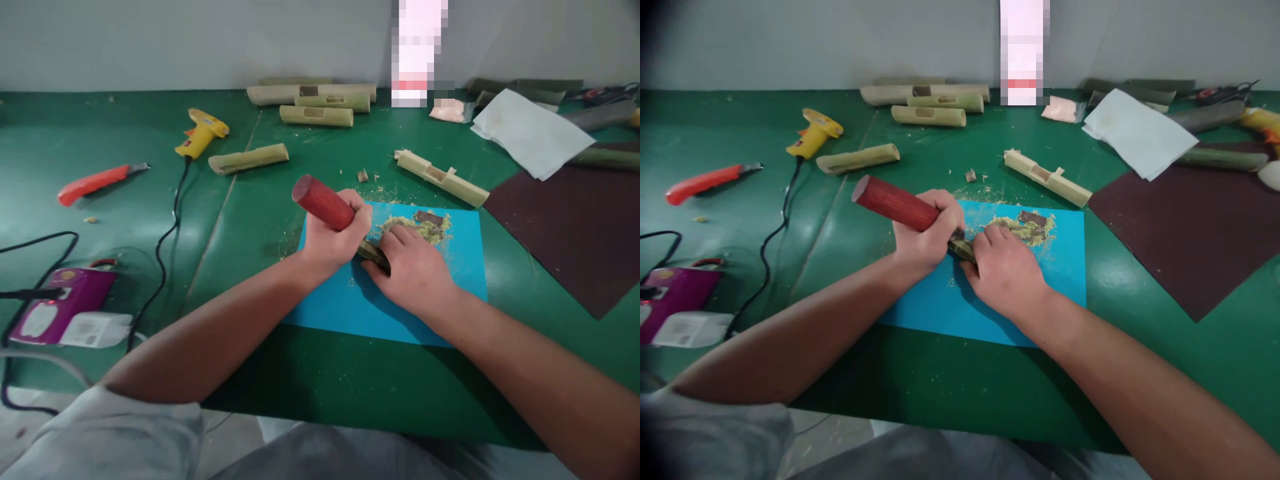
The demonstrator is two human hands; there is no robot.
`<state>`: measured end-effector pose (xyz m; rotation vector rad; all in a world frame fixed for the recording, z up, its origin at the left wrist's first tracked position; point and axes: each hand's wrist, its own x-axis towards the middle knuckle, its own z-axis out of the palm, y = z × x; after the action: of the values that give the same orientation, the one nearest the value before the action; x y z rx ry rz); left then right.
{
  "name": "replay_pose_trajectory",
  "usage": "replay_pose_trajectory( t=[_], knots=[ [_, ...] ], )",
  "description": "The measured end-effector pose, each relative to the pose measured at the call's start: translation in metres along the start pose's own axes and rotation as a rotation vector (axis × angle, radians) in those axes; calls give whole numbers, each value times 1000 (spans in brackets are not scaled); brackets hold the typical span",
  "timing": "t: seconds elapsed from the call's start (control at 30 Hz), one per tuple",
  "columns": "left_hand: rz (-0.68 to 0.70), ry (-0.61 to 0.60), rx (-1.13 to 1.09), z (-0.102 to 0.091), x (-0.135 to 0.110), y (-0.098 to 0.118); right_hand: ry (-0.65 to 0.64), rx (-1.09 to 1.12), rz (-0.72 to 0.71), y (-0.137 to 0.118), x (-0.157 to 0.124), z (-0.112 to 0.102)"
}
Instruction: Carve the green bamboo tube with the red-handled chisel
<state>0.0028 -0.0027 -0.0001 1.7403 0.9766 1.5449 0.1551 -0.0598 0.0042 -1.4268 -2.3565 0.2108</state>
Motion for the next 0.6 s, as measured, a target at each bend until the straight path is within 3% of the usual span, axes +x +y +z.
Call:
replay_pose_trajectory(
  t=[0.33, 0.5, 0.6],
  knots=[
    [44, -51, -33, -4, -1, 1, -27, 43, 1, 8, 4, -2],
    [-56, 112, -110, 0, 2, 3, -45, 47, 24, 7, 5, -4],
    [-63, 73, -98, 3, 6, 3, -41, 29, 35, 3, 4, -3]
  ],
)
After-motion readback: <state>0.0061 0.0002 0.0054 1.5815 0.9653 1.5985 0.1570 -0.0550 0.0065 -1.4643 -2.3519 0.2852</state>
